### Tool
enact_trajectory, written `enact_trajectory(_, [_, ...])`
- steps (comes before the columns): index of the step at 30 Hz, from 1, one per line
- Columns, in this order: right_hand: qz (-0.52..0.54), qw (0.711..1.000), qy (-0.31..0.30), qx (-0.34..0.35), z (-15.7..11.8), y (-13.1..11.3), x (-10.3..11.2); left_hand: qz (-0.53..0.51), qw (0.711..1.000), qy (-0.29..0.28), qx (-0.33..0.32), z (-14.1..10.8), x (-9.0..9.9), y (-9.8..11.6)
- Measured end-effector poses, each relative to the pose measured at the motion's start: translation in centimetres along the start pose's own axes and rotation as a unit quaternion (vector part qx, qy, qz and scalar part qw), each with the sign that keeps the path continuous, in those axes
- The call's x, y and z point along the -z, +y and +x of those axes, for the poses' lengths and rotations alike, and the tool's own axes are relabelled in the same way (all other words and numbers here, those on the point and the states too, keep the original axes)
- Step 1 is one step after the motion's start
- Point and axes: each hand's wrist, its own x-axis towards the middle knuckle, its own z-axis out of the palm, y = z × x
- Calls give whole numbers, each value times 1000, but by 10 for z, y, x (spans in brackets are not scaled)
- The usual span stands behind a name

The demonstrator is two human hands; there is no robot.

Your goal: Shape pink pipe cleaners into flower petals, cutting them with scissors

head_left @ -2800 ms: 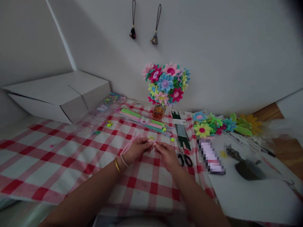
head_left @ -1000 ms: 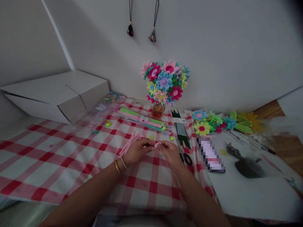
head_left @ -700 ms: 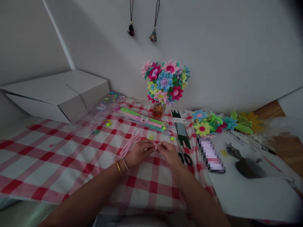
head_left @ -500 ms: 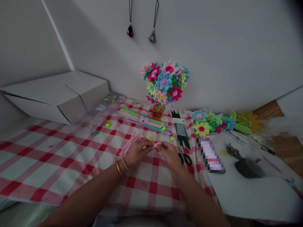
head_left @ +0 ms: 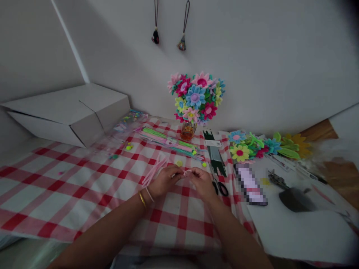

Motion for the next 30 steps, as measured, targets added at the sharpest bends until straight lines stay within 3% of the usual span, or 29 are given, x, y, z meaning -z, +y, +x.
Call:
enact_trajectory(5, [59, 998, -12, -34, 2, 4, 1, 14, 999, 9, -35, 0, -2, 2])
enact_trajectory(10, [63, 997, -1, -42, 5, 4, 4, -22, 999, -10, -24, 2, 3, 2])
enact_trajectory(16, [57, 997, -29, -46, 7, 2, 7, 21, 997, -49, -55, 1, 4, 5])
enact_trajectory(22, [80, 995, -10, -63, 10, 10, 9, -85, 995, -40, 39, 0, -1, -10])
enact_trajectory(26, [97, 992, 0, -74, 11, 11, 10, -217, 966, -80, 115, 0, -3, -16])
enact_trajectory(30, [50, 995, -14, -87, 9, 5, 9, -265, 946, -98, 160, 1, -2, -7])
